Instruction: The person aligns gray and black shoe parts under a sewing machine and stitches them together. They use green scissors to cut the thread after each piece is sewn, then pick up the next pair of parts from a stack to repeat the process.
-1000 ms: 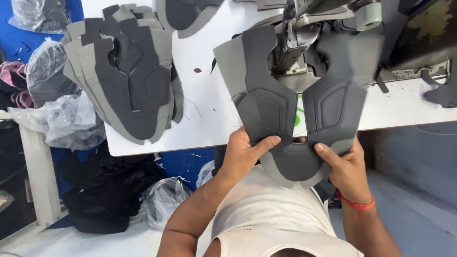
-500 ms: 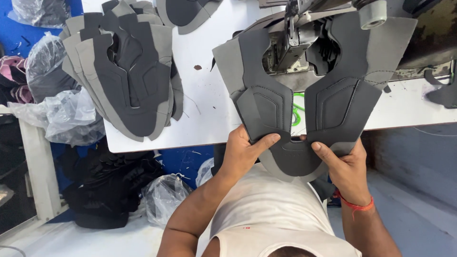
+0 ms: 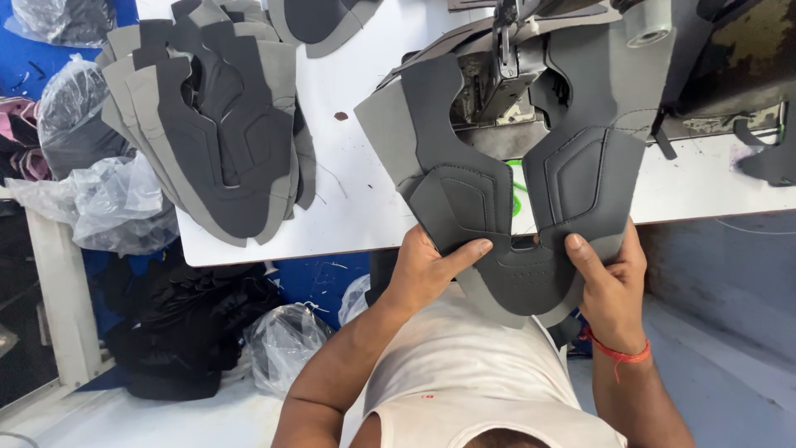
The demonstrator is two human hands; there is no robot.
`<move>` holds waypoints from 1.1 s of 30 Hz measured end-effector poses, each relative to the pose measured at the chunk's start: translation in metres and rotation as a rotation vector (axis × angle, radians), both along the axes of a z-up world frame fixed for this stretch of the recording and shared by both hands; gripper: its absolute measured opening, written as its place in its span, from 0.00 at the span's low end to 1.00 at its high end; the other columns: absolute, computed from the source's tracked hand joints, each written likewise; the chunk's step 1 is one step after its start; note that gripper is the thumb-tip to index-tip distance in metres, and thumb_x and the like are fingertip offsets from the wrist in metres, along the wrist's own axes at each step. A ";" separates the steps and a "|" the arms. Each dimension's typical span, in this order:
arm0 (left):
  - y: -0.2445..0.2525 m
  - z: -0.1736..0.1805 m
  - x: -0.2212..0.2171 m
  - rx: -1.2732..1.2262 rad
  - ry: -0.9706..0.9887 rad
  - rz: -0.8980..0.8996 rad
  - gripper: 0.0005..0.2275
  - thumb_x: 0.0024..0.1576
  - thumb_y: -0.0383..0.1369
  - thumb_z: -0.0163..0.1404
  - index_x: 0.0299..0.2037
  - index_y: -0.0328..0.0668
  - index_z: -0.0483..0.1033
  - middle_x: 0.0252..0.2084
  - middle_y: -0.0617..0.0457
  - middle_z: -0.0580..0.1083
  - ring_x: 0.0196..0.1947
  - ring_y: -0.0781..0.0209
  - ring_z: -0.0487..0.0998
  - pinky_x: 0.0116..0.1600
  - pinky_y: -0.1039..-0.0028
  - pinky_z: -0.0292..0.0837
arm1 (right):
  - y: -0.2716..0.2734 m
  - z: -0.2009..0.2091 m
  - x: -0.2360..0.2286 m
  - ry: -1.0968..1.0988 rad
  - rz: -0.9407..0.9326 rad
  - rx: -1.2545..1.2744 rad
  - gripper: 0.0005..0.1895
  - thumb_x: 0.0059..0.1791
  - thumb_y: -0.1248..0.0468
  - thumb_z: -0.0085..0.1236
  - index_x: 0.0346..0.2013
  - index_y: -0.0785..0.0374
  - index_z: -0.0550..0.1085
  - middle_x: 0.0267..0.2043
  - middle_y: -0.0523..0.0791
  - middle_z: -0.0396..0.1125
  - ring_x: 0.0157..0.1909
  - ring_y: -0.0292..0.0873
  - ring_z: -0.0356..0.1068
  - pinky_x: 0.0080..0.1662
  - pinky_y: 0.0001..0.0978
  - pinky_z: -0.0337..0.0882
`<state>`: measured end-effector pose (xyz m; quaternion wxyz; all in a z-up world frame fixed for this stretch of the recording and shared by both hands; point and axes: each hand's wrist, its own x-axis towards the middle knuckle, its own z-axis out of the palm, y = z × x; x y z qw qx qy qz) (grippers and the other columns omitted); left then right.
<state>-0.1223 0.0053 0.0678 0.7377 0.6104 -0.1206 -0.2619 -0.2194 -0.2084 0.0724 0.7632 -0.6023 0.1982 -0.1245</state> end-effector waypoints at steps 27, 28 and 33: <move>-0.009 0.013 0.008 0.240 -0.056 -0.259 0.19 0.55 0.32 0.62 0.54 0.33 0.74 0.42 0.51 0.81 0.42 0.70 0.81 0.49 0.75 0.78 | 0.008 0.026 0.003 0.231 0.202 -0.412 0.16 0.47 0.72 0.64 0.48 0.69 0.75 0.33 0.42 0.74 0.29 0.27 0.68 0.29 0.18 0.65; -0.010 0.016 0.008 0.236 -0.057 -0.253 0.19 0.55 0.32 0.62 0.54 0.33 0.74 0.42 0.51 0.81 0.42 0.70 0.81 0.49 0.75 0.78 | 0.008 0.026 0.001 0.229 0.207 -0.418 0.16 0.47 0.72 0.64 0.48 0.69 0.75 0.33 0.42 0.74 0.29 0.27 0.68 0.29 0.18 0.65; -0.018 0.020 0.006 0.065 -0.023 -0.164 0.22 0.61 0.36 0.56 0.60 0.31 0.66 0.46 0.50 0.79 0.47 0.71 0.79 0.50 0.78 0.77 | 0.004 0.024 -0.010 0.267 0.113 -0.473 0.14 0.47 0.71 0.66 0.47 0.69 0.76 0.31 0.42 0.73 0.28 0.28 0.67 0.29 0.18 0.65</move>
